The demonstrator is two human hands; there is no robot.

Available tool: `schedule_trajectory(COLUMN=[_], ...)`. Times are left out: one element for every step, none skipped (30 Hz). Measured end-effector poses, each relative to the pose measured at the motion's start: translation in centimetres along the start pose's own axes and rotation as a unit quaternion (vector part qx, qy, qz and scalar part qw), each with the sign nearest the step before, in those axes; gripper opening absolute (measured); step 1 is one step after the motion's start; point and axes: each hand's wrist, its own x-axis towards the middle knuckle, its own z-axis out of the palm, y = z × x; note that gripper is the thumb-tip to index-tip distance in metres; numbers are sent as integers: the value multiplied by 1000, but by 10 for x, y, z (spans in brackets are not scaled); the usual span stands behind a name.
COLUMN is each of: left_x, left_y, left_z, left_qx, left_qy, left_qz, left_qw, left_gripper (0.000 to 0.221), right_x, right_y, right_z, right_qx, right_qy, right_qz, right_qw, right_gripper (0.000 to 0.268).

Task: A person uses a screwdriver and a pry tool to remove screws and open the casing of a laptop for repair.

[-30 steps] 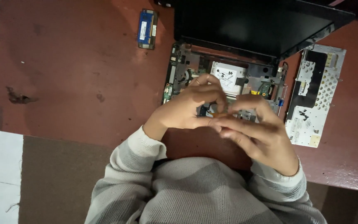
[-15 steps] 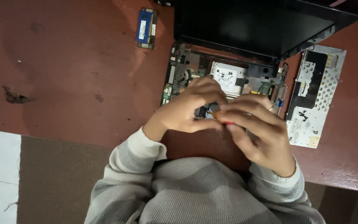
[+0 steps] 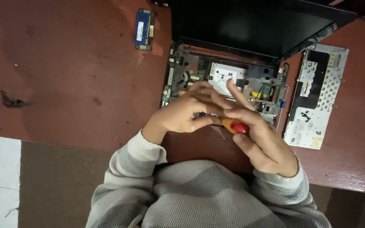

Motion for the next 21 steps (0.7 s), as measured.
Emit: schedule_trajectory(left_x=[2, 4, 3, 2, 2, 2, 2, 2, 2, 2, 2, 1, 0, 0, 2, 4, 5, 5, 6, 6, 5], left_y=[2, 4, 3, 1, -1, 1, 2, 3, 4, 3, 3, 2, 1, 0, -1, -2, -3, 0, 2, 4, 10], left_z=[-1, -3, -1, 0, 1, 1, 2, 2, 3, 4, 4, 5, 6, 8, 10, 12, 14, 12, 10, 9, 3], left_qx=[23, 46, 46, 41, 36, 35, 28, 21, 20, 9, -3, -3, 0, 2, 2, 19, 37, 37, 52, 66, 66], left_qy=[10, 19, 19, 25, 31, 31, 29, 26, 25, 27, 29, 29, 25, 21, 21, 32, 43, 44, 35, 24, 24], left_qz=[-2, -4, -4, 1, 5, 4, -13, -30, -30, -33, -37, -37, -43, -48, -47, -27, -7, -6, -3, 1, 2], left_qw=[1000, 999, 999, 999, 999, 999, 999, 999, 999, 999, 999, 999, 999, 999, 999, 999, 998, 998, 998, 998, 998], left_gripper=[20, 24, 24, 30, 36, 36, 31, 27, 27, 27, 26, 26, 29, 32, 32, 23, 18, 18, 27, 36, 36], right_x=[0, 1, -1, -2, -3, -4, -5, -6, -6, -6, -6, -6, -6, -7, -6, -5, -5, -6, -7, -8, -6], right_y=[3, 7, 13, 18, 24, 24, 24, 24, 22, 20, 18, 16, 14, 12, 8, 5, 1, 5, 10, 14, 11], right_z=[2, 5, 7, 10, 13, 13, 13, 13, 13, 12, 11, 13, 15, 17, 19, 20, 22, 21, 19, 18, 15], right_qx=[-51, -102, -103, -125, -147, -146, -202, -259, -258, -271, -284, -284, -341, -398, -399, -419, -438, -439, -368, -294, -295], right_qy=[9, 18, 18, 43, 68, 68, 69, 71, 71, 65, 58, 58, 82, 106, 105, 119, 133, 132, 110, 87, 87], right_qz=[0, 0, 0, -3, -6, -6, 8, 22, 23, 36, 48, 47, 49, 50, 50, 53, 56, 55, 20, -14, -14], right_qw=[999, 995, 995, 991, 987, 987, 977, 963, 963, 960, 956, 956, 935, 910, 910, 899, 887, 887, 923, 952, 951], right_gripper=[39, 45, 45, 52, 61, 61, 56, 52, 52, 49, 49, 49, 50, 50, 50, 50, 50, 50, 47, 49, 49])
